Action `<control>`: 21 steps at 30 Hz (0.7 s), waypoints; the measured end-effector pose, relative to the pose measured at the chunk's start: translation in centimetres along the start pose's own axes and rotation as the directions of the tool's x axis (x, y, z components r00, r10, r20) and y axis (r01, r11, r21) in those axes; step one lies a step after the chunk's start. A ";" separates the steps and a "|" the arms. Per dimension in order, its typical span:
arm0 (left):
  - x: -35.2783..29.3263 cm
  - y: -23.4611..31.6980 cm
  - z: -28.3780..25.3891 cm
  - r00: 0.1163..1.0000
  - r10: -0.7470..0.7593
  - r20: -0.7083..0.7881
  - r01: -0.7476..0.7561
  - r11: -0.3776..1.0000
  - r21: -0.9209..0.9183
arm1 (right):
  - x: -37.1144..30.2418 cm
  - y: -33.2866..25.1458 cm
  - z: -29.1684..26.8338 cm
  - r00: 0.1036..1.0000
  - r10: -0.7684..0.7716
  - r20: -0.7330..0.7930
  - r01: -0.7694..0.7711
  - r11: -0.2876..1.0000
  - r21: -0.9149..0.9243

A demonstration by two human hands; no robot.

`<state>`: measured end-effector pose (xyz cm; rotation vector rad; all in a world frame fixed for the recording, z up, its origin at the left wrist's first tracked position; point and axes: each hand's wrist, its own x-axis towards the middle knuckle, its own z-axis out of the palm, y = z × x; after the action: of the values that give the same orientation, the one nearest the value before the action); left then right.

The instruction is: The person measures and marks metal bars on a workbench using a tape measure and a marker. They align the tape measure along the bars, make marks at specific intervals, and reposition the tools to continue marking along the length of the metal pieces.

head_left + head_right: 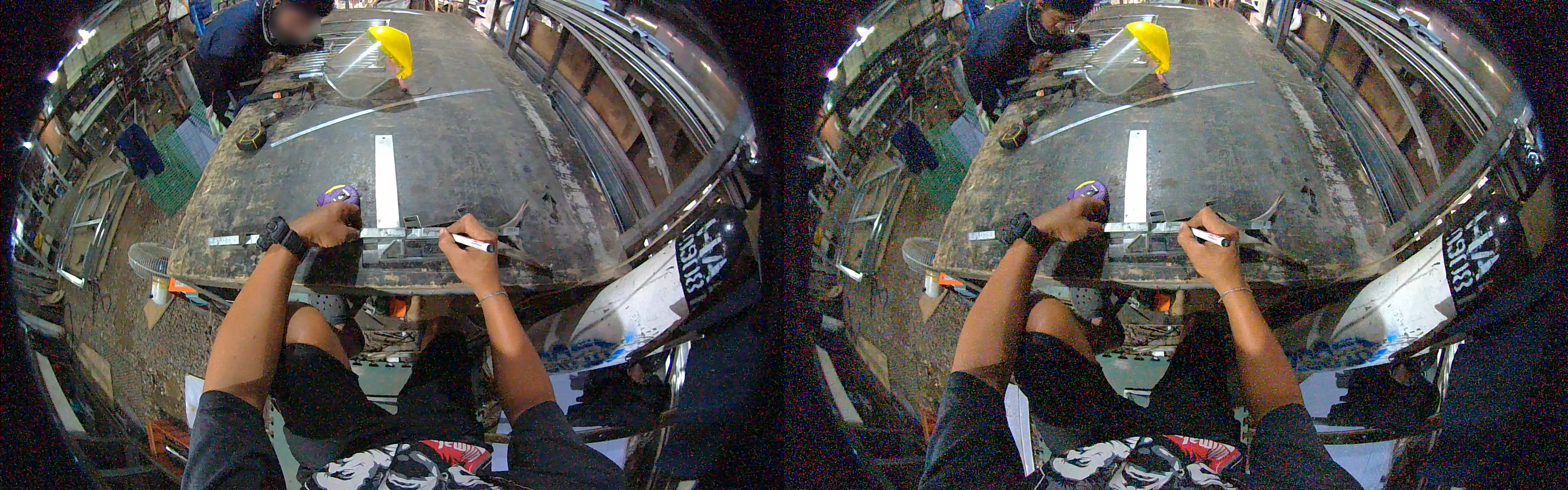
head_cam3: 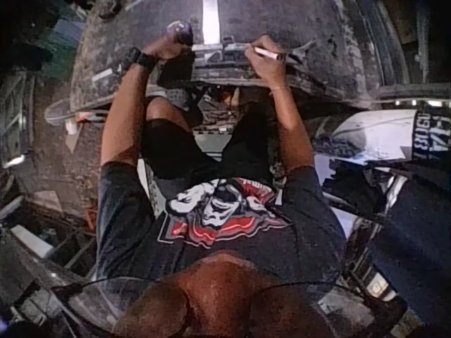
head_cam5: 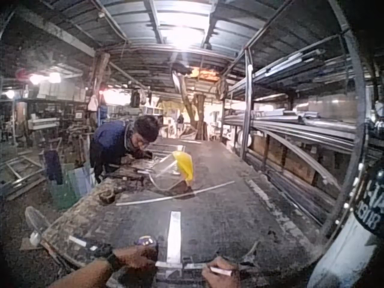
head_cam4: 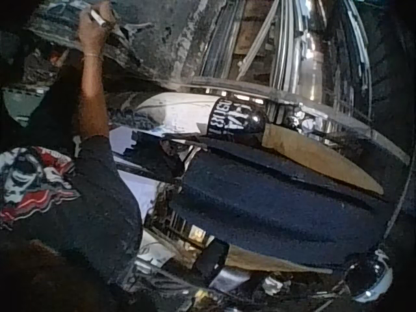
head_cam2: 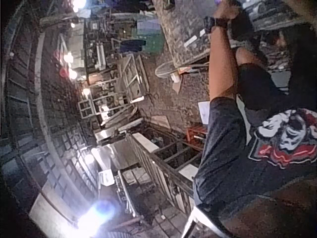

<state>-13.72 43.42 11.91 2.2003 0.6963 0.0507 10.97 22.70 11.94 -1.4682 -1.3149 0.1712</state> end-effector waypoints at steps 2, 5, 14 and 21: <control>0.1 -0.1 0.0 1.000 0.004 0.009 -0.003 1.000 -0.014 | 0.0 0.2 -0.1 1.000 0.003 0.006 -0.003 1.000 -0.008; 0.0 -0.2 0.0 1.000 0.014 0.017 -0.013 0.999 -0.045 | 0.0 0.5 0.0 1.000 0.009 -0.011 -0.008 1.000 0.023; -0.3 0.4 -0.2 1.000 -0.005 0.014 0.005 0.999 -0.035 | -0.2 0.2 -0.3 0.998 0.046 0.031 -0.048 0.997 0.065; -0.5 0.7 -0.2 0.999 0.038 -0.021 -0.037 0.999 0.019 | 0.0 0.2 -0.1 1.000 0.004 0.025 -0.005 0.999 0.044</control>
<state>-13.87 42.95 12.67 2.2334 0.6700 0.0877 11.10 22.66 11.82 -1.4362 -1.3205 0.2204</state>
